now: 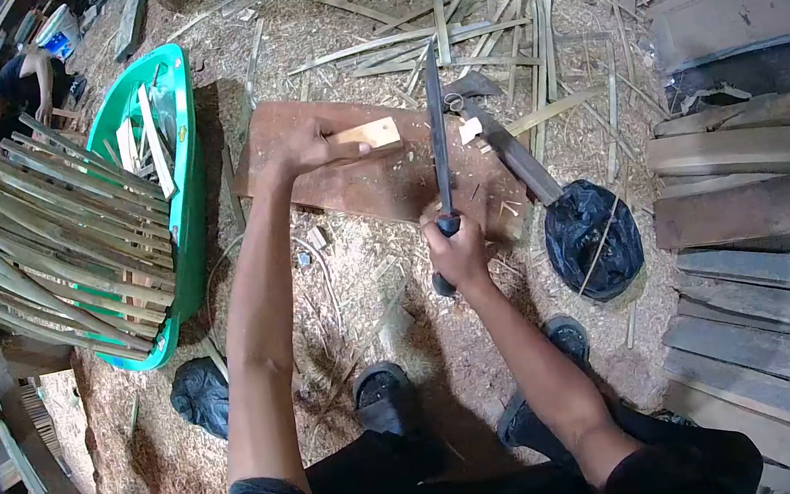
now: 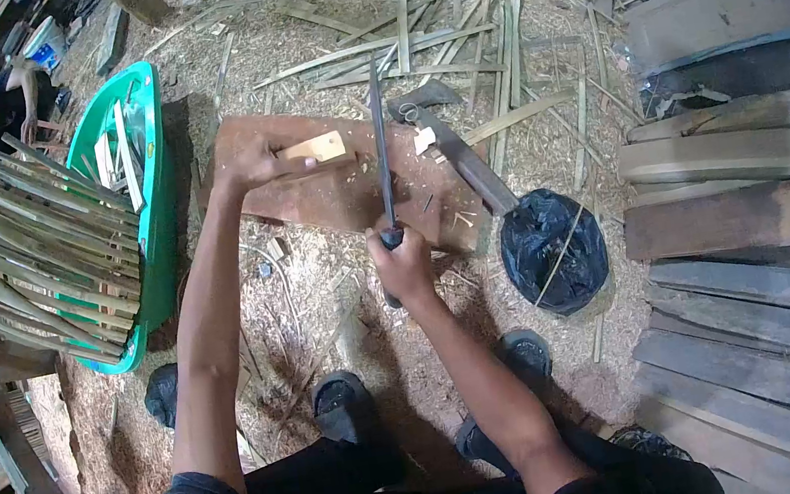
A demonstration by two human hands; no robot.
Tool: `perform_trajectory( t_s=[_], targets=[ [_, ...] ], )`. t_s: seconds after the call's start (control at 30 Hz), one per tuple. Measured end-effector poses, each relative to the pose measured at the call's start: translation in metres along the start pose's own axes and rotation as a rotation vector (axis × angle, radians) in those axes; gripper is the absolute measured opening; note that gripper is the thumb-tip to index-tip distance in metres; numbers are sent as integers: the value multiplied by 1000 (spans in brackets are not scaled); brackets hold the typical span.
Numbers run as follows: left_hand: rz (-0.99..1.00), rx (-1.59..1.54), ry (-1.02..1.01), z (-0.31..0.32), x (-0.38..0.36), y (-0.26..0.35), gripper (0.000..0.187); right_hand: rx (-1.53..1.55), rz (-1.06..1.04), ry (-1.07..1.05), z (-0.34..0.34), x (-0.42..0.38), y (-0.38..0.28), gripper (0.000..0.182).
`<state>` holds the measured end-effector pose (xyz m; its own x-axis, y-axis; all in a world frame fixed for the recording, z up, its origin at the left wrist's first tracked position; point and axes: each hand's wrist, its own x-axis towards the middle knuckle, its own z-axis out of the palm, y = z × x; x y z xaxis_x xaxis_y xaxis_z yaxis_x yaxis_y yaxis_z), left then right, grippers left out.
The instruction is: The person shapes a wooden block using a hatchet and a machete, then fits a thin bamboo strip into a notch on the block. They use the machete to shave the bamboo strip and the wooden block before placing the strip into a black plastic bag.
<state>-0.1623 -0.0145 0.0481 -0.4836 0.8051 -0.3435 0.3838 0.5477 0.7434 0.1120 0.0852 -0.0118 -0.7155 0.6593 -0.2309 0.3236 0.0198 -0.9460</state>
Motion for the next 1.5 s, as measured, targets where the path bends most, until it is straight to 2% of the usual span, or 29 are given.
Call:
perform_trajectory(
  t_s=[0.03,0.17,0.27,0.37,0.4,0.5,0.53,0.63,0.67,0.87,0.97,1.1,1.2,1.33,1.43,1.5],
  targets=[
    [-108,-35,-48,-3,-1,2,59,-6,-24,-13,-1,2,-6,35],
    [184,-37,73,8,10,-7,50,-88,-51,-5,-1,8,-16,35],
    [254,408,154,16,-5,27,50,-129,-20,7,4,15,2,35],
    [139,562,175,28,4,15,51,44,2,-102,3,20,9,29],
    [116,490,140,23,2,21,51,50,0,-90,4,21,11,29],
    [227,33,173,17,2,2,55,37,28,-69,3,20,11,29],
    [141,-98,141,14,-5,4,53,12,59,-70,-2,16,1,32],
    [146,-474,203,17,-20,5,45,69,52,-37,-2,12,-7,35],
    [204,-562,199,20,-23,6,40,107,36,-17,-2,11,-7,35],
    [224,-712,286,47,-18,-3,43,315,107,-31,-8,6,-36,32],
    [185,-749,279,54,-15,-7,44,336,41,-20,-10,9,-35,31],
    [168,-732,248,53,-16,-3,44,364,54,-9,-13,9,-34,31],
    [290,-803,292,55,-16,5,44,353,58,0,-13,11,-27,33],
    [238,-918,126,48,-9,-6,53,327,110,-12,-16,9,-27,34],
    [123,-633,46,38,-2,2,52,242,86,15,-17,12,-17,33],
    [61,-366,72,39,10,-5,49,161,41,58,-15,15,1,31]
  ],
)
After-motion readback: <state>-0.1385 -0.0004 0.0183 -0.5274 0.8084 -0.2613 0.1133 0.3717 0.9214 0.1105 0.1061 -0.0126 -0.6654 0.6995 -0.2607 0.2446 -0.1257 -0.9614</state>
